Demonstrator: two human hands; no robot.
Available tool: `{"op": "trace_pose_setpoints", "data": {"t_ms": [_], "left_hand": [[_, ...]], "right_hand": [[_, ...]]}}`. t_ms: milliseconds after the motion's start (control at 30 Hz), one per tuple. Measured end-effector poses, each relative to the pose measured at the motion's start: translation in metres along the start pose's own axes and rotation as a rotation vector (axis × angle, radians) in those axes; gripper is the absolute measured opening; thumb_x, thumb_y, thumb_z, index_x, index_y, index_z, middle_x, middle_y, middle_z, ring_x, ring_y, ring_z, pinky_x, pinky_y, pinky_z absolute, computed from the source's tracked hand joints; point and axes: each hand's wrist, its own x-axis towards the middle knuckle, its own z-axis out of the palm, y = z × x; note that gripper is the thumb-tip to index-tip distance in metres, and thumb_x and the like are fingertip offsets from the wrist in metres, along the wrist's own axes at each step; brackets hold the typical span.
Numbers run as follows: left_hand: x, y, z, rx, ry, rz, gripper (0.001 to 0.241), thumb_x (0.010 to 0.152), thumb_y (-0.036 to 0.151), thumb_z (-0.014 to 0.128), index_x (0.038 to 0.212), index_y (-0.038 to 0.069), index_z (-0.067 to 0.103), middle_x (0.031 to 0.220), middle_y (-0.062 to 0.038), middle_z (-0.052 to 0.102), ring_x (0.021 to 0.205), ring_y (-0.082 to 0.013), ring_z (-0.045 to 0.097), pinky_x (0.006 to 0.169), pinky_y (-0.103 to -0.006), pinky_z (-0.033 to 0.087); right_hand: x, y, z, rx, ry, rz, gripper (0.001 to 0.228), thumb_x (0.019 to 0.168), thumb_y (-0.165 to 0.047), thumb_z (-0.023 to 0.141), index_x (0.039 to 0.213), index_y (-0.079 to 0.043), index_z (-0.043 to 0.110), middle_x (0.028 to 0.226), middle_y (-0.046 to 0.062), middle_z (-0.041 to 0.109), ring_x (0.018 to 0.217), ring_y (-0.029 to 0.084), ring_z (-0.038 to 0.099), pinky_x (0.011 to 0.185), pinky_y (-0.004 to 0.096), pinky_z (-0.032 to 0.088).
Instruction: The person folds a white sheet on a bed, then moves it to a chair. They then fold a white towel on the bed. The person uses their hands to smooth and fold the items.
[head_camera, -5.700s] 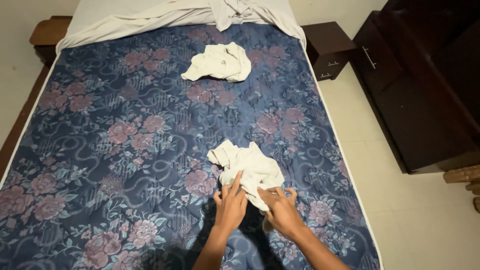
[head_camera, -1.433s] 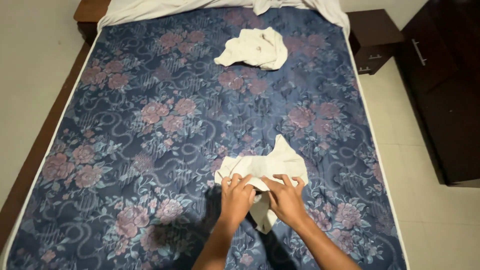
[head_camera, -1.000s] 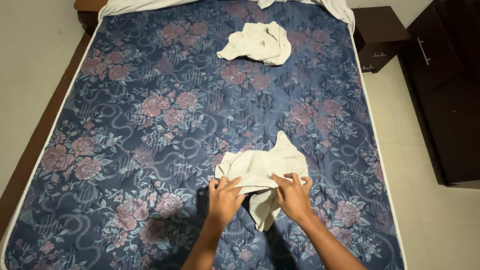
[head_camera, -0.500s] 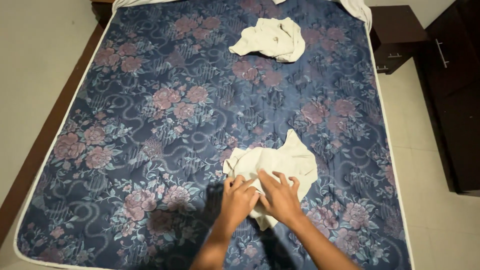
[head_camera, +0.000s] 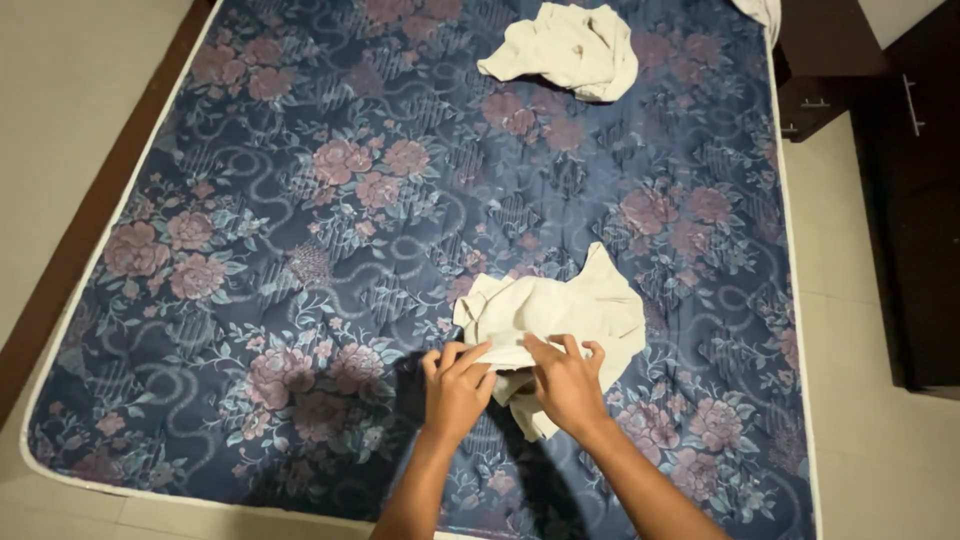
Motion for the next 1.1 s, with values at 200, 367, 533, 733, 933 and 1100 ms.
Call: {"op": "trace_pose_setpoints", "data": {"t_ms": [200,367,533,733,933,1100], "left_hand": [[0.012,0.007,-0.007,-0.048,-0.114,0.078,0.008,0.086,0.014,0.077,0.085,0.008,0.073,0.093,-0.004,0.074,0.102,-0.0224,0.064,0.092,-0.0462,0.04],[0.013,-0.004,-0.011,-0.002,-0.036,0.134,0.008,0.082,0.015,0.078,0.087,0.01,0.073,0.102,0.001,0.075,0.1,-0.0219,0.063,0.092,-0.0464,0.041],[0.015,-0.001,-0.024,-0.015,-0.041,0.121,0.017,0.075,0.015,0.079,0.091,0.01,0.076,0.112,0.002,0.074,0.099,-0.0239,0.063,0.087,-0.0466,0.04],[0.009,-0.001,-0.019,-0.106,-0.106,0.16,0.019,0.082,0.016,0.08,0.1,0.011,0.077,0.108,0.002,0.073,0.102,-0.0218,0.062,0.091,-0.0413,0.045],[0.024,0.01,-0.04,-0.091,-0.144,0.12,0.014,0.088,0.018,0.078,0.096,0.007,0.074,0.116,-0.002,0.072,0.105,-0.0245,0.061,0.091,-0.0421,0.044],[0.039,0.0,-0.034,-0.017,-0.094,0.198,0.012,0.086,0.016,0.076,0.093,0.007,0.074,0.134,-0.005,0.066,0.109,-0.0245,0.059,0.093,-0.0441,0.042]], "right_hand": [[0.005,-0.027,-0.02,0.097,0.055,-0.179,0.059,0.075,-0.015,0.078,0.132,-0.012,0.063,0.133,0.011,0.068,0.119,0.033,0.053,0.094,0.061,0.027],[0.005,-0.016,0.002,0.046,-0.04,-0.105,0.053,0.081,-0.008,0.07,0.132,-0.02,0.066,0.123,0.001,0.074,0.125,0.024,0.057,0.104,0.06,0.026],[0.003,-0.027,-0.012,0.094,-0.012,-0.133,0.047,0.084,-0.007,0.066,0.13,-0.013,0.066,0.121,0.005,0.074,0.124,0.026,0.056,0.102,0.06,0.025],[0.005,-0.035,-0.031,0.105,-0.097,-0.022,0.053,0.082,-0.009,0.068,0.135,-0.012,0.062,0.107,0.004,0.074,0.123,0.025,0.056,0.105,0.056,0.025],[0.009,-0.031,-0.017,0.167,-0.039,-0.112,0.047,0.08,-0.006,0.071,0.126,-0.015,0.068,0.117,0.004,0.073,0.117,0.023,0.058,0.103,0.055,0.026],[0.022,-0.017,-0.015,0.171,-0.003,-0.063,0.049,0.083,0.0,0.063,0.13,-0.012,0.067,0.114,0.004,0.076,0.117,0.023,0.06,0.105,0.055,0.026]]}}
